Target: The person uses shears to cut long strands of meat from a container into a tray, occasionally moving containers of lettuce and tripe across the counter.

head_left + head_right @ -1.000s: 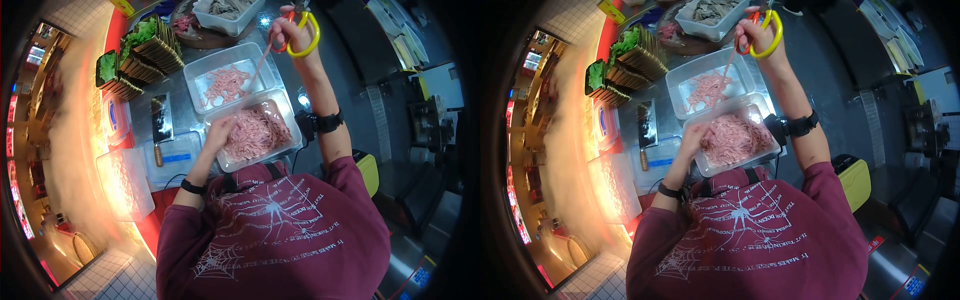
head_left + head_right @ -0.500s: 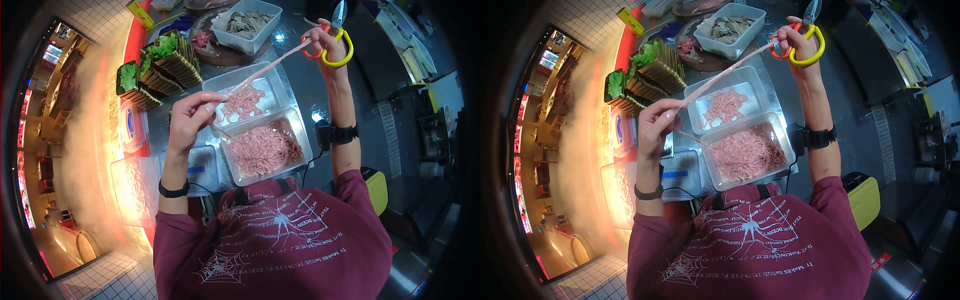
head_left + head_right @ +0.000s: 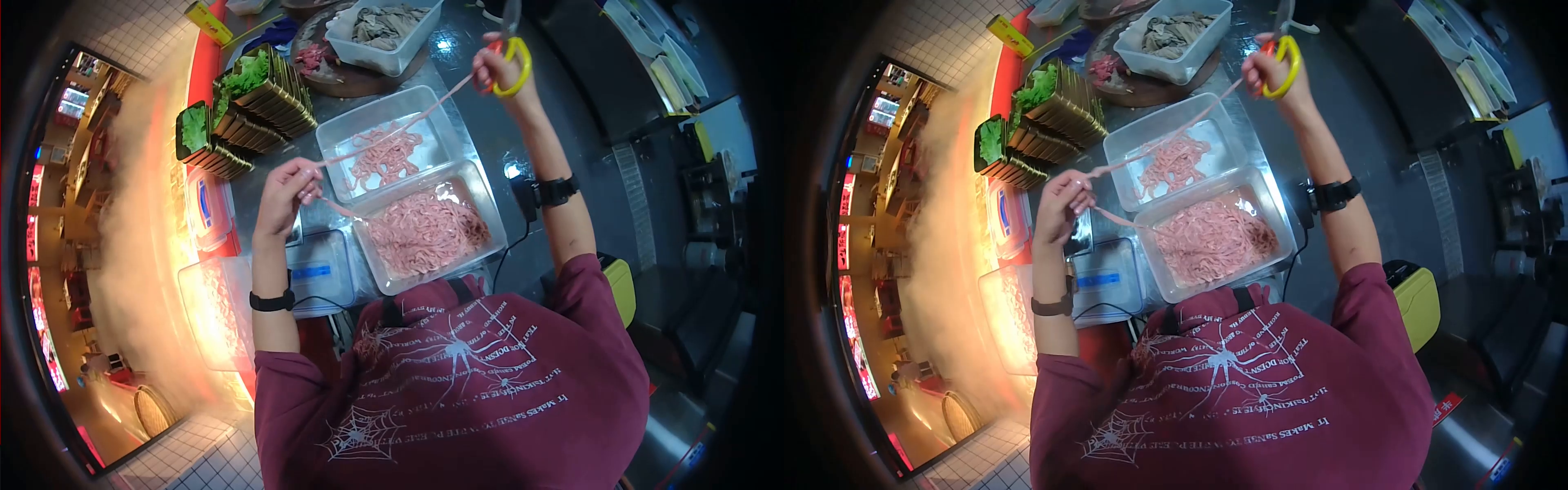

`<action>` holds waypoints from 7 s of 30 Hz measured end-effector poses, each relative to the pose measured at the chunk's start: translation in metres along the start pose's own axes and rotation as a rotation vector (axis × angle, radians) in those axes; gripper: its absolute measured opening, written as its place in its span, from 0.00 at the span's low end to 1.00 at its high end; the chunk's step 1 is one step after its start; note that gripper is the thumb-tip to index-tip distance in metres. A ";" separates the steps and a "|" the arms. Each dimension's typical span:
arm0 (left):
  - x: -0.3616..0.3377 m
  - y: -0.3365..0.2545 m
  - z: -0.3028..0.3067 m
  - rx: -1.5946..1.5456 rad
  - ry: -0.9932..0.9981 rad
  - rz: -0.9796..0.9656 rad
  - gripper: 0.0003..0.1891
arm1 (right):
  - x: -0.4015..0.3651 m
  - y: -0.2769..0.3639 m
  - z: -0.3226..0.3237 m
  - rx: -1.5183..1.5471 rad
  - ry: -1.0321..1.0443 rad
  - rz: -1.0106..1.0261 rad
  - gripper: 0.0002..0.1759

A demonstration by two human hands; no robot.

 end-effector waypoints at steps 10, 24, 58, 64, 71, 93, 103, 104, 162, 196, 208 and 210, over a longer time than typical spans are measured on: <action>0.027 -0.054 -0.002 0.055 -0.011 -0.002 0.09 | -0.033 -0.119 -0.016 -0.244 0.081 -0.352 0.20; 0.062 -0.034 -0.008 0.686 -0.053 0.154 0.09 | -0.068 -0.122 -0.002 -1.141 0.518 -0.451 0.25; 0.114 -0.100 -0.100 0.545 0.323 0.318 0.21 | -0.158 -0.038 -0.112 0.447 0.577 -0.325 0.44; 0.113 -0.095 -0.110 0.568 0.348 0.329 0.21 | -0.156 -0.038 -0.110 0.496 0.579 -0.291 0.34; 0.115 -0.083 -0.109 0.339 0.359 0.333 0.23 | -0.151 -0.036 -0.108 0.532 0.526 -0.261 0.36; 0.156 -0.128 -0.091 0.925 0.229 -0.216 0.13 | -0.031 0.028 -0.119 0.428 0.572 -0.245 0.23; 0.144 -0.077 -0.070 1.068 0.184 -0.218 0.12 | -0.044 -0.009 -0.114 0.358 0.461 -0.288 0.20; 0.143 -0.066 -0.067 1.058 0.208 -0.201 0.12 | -0.044 -0.012 -0.113 0.371 0.437 -0.264 0.20; 0.112 -0.067 0.093 0.138 -0.581 -0.303 0.16 | -0.085 -0.086 -0.043 -0.218 -0.004 -0.216 0.19; 0.032 0.179 -0.102 1.112 0.097 0.044 0.12 | -0.199 -0.009 -0.002 -1.064 0.390 -0.515 0.27; 0.026 0.095 -0.102 0.493 0.183 -0.064 0.14 | -0.189 -0.046 -0.036 -0.766 0.281 -0.386 0.28; 0.028 0.082 -0.103 0.410 0.217 -0.056 0.13 | -0.182 -0.045 -0.053 -0.652 0.281 -0.335 0.28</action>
Point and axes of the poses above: each hand's wrist, its own x-axis towards the middle knuckle, its own z-axis out of the back of the hand, y = z × x, the point moved 6 cm from there along x, towards the middle knuckle, and after that the axes turned 6 degrees about y, right-handed, at the moved point
